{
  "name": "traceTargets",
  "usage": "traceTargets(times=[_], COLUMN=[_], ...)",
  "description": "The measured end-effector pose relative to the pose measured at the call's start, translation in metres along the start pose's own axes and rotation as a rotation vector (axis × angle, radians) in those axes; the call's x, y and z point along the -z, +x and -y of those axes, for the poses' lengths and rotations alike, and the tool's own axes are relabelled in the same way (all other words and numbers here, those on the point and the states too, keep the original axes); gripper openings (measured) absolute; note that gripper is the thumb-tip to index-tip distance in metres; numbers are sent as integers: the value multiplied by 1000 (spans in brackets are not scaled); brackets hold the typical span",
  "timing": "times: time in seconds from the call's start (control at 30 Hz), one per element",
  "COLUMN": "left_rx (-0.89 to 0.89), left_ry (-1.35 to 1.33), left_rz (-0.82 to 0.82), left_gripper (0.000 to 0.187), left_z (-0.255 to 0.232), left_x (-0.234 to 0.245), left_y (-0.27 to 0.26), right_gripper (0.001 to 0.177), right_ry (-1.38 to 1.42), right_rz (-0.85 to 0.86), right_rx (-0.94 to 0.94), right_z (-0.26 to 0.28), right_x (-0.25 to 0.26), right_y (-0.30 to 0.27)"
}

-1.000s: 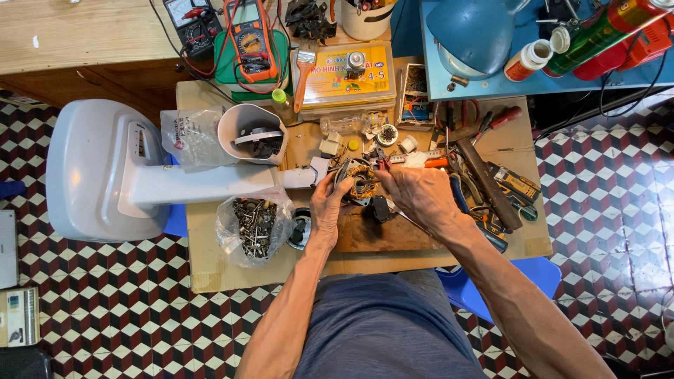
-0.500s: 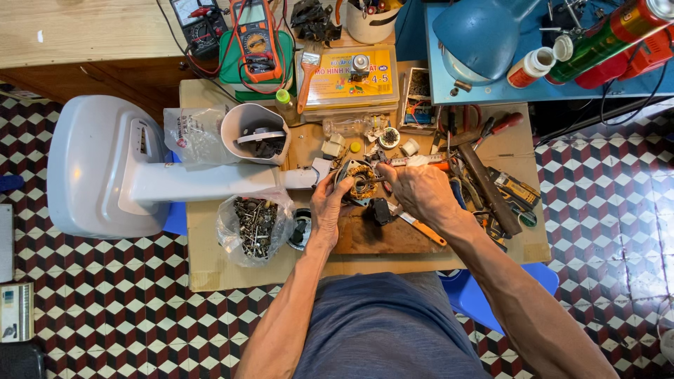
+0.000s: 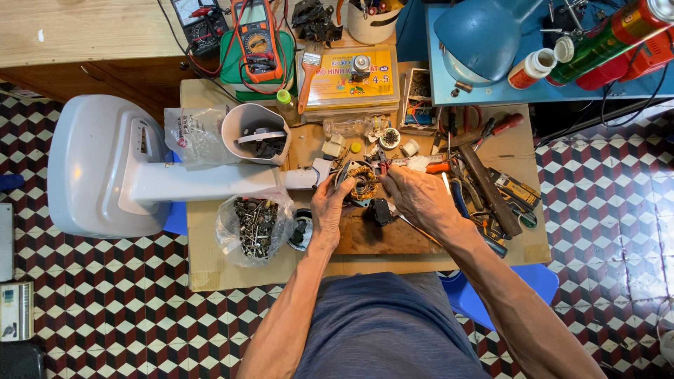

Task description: The person disassembles a small electrical motor, removes the rotor, applies lubricant to bearings, and reassembles the unit. They use a screwdriver and a small brush to clean and lubricate internal components before reattaching the housing.

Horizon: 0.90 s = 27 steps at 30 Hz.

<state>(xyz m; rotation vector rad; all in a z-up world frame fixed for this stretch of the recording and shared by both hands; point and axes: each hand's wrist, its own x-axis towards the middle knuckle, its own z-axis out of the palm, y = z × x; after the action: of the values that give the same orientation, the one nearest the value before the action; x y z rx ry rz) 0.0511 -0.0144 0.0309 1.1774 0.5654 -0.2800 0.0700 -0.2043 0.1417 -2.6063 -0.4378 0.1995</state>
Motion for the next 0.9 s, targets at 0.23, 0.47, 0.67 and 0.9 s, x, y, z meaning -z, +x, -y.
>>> traceTargets(times=[0.23,0.47,0.67,0.9], left_rx=[-6,-17,-19,-27], left_ry=[-5,-42,-12,-1], left_rz=[27,26,28,37], left_gripper=[82,81,83,83], left_z=[-2,-4,-7,-5], left_x=[4,3,3,1], left_y=[0,0,0,0], right_gripper=[24,27,24,32], right_ry=[-1,30,95,-10], right_rz=[-51,-2,-7,-83], right_rx=[21,-52,-90,-64], right_z=[0,1,1,-8], right_x=[-4,-6,-6,-17], right_y=[1,3,3,6])
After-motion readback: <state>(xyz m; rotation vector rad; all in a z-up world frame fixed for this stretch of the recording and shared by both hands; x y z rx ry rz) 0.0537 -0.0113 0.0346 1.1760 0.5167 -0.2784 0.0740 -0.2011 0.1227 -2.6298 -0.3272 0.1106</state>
